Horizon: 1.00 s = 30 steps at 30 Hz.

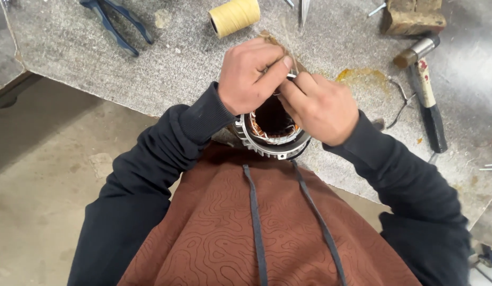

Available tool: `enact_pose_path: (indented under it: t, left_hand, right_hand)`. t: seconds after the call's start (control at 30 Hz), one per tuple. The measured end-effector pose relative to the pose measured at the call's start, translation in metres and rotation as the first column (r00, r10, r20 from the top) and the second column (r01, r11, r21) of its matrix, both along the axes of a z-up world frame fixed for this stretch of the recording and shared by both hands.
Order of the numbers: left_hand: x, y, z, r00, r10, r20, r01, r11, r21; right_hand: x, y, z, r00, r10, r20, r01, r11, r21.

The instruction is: Manually winding or repairing an electric motor by threading copper coils into the stator and securing them with cord.

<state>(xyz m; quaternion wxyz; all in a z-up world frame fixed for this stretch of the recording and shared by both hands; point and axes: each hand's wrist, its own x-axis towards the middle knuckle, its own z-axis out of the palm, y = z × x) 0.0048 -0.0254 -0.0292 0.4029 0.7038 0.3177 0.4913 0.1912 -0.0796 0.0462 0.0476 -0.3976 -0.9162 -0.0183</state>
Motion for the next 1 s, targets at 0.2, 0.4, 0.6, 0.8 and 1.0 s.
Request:
enact_pose_path:
  t: [0.2,0.4,0.6,0.8,1.0]
  left_hand:
    - [0.0,0.001,-0.001,1.0,0.026,-0.006,-0.026,1.0,0.014]
    - [0.0,0.003,-0.003,1.0,0.027,-0.005,-0.027,0.997,0.071]
    - [0.001,0.003,-0.007,0.999,0.029,-0.034,-0.026,0.995,0.091]
    - [0.001,0.003,-0.003,1.0,0.007,-0.009,-0.006,0.997,0.081]
    - [0.0,0.0,0.003,0.998,0.014,-0.062,-0.01,0.998,0.067]
  right_hand:
    - [0.003,0.0,-0.005,0.993,-0.031,-0.113,0.031,1.0,-0.007]
    - [0.012,0.009,-0.003,0.976,0.05,-0.21,-0.052,0.999,-0.002]
    - [0.007,0.001,0.005,0.989,0.031,-0.142,-0.063,0.971,-0.229]
    - [-0.009,-0.03,0.06,0.889,0.258,-0.378,-0.403,0.833,-0.379]
    - [0.064,-0.057,0.024,0.857,-0.017,-0.516,-0.235,0.877,-0.419]
